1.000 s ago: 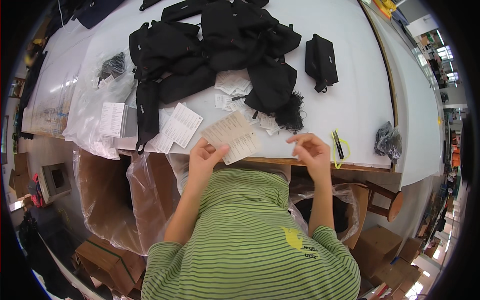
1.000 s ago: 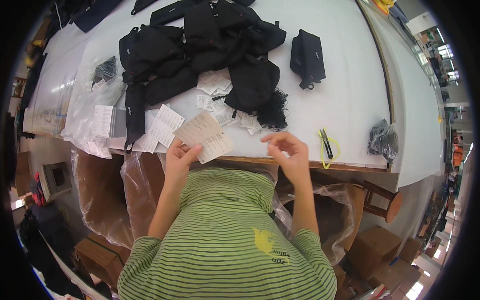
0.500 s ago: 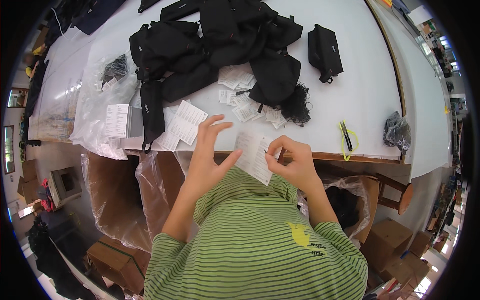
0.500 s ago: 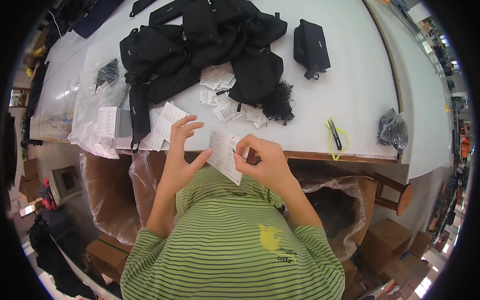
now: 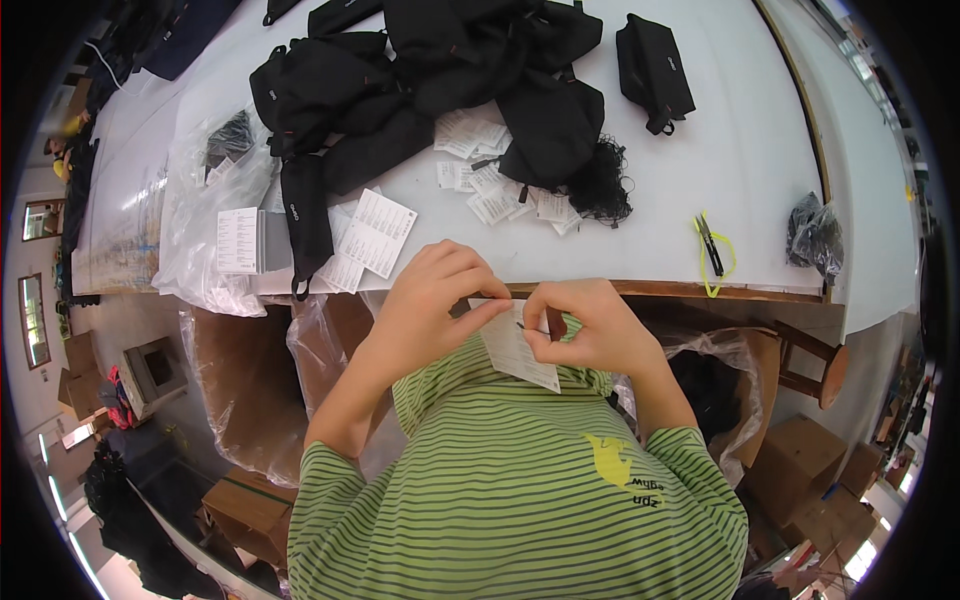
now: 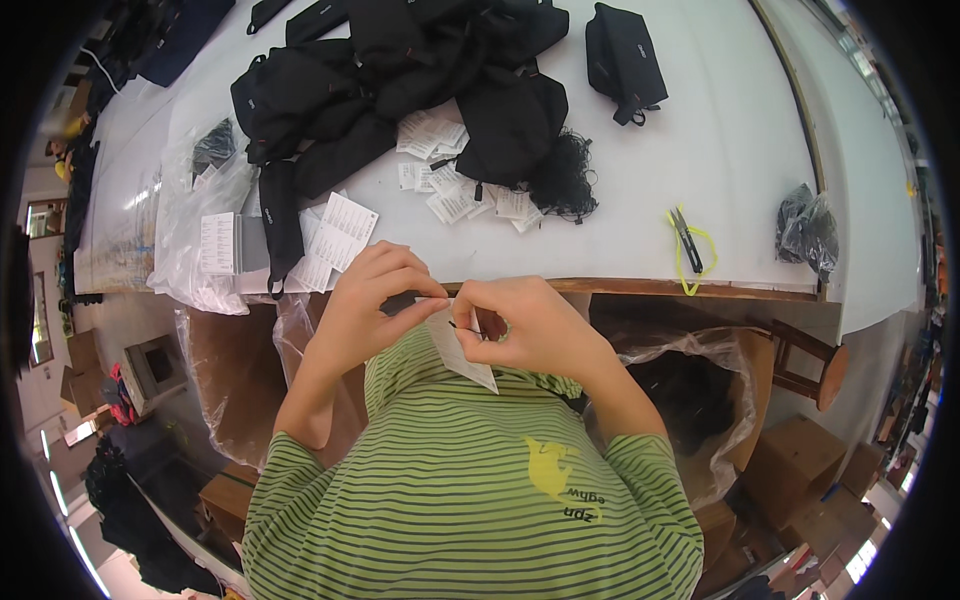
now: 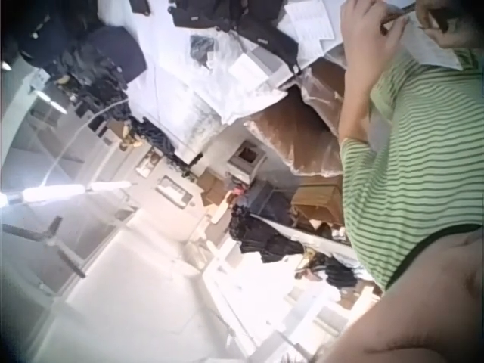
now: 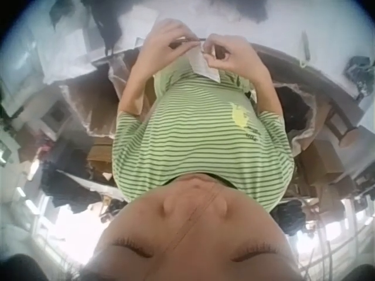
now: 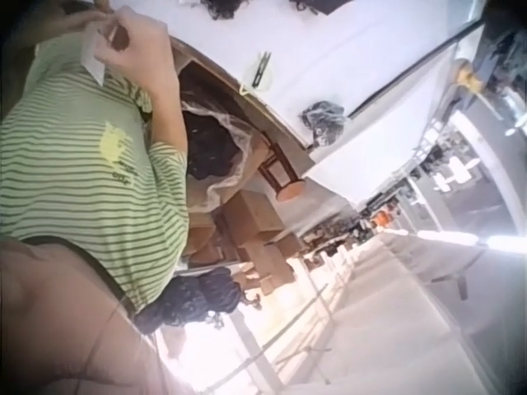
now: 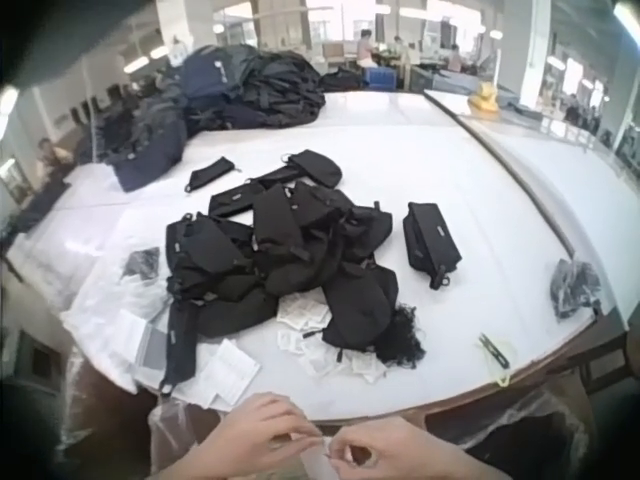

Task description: The person is seen putting black bags into a larger container after checking tags and quality.

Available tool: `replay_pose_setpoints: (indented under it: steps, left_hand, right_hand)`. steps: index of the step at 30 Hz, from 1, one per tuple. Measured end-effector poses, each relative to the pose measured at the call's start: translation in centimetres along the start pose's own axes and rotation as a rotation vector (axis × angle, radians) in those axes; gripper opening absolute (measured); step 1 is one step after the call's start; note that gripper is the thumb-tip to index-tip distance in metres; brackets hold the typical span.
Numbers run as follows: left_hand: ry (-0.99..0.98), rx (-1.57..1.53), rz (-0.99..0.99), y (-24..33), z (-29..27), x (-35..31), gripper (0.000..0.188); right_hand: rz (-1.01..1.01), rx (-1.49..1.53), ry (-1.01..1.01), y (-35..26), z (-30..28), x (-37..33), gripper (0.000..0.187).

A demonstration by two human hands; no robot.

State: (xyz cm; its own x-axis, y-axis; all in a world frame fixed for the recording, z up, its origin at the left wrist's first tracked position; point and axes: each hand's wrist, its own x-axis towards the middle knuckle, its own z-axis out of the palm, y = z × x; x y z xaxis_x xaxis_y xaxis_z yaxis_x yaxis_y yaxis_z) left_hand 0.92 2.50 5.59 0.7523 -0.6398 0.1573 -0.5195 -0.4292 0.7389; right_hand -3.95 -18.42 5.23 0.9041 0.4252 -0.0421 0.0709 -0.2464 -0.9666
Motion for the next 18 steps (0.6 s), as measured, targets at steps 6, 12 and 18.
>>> replay_pose_setpoints:
  steps: [6,12,18]
  left_hand:
    - [-0.047,-0.053,-0.030,0.1,0.0,-0.1,0.012]
    - [0.117,-0.147,-0.210,-3.7,0.3,-1.0,0.006]
    - [-0.024,-1.004,-0.555,-2.9,2.6,-2.4,0.022]
  right_hand:
    - [0.013,0.057,-0.004,0.2,-0.4,0.0,0.013]
    - [-0.032,0.128,0.076,0.4,-0.4,-0.5,0.013]
    - [-0.166,0.131,0.280,1.0,0.6,-0.3,0.013]
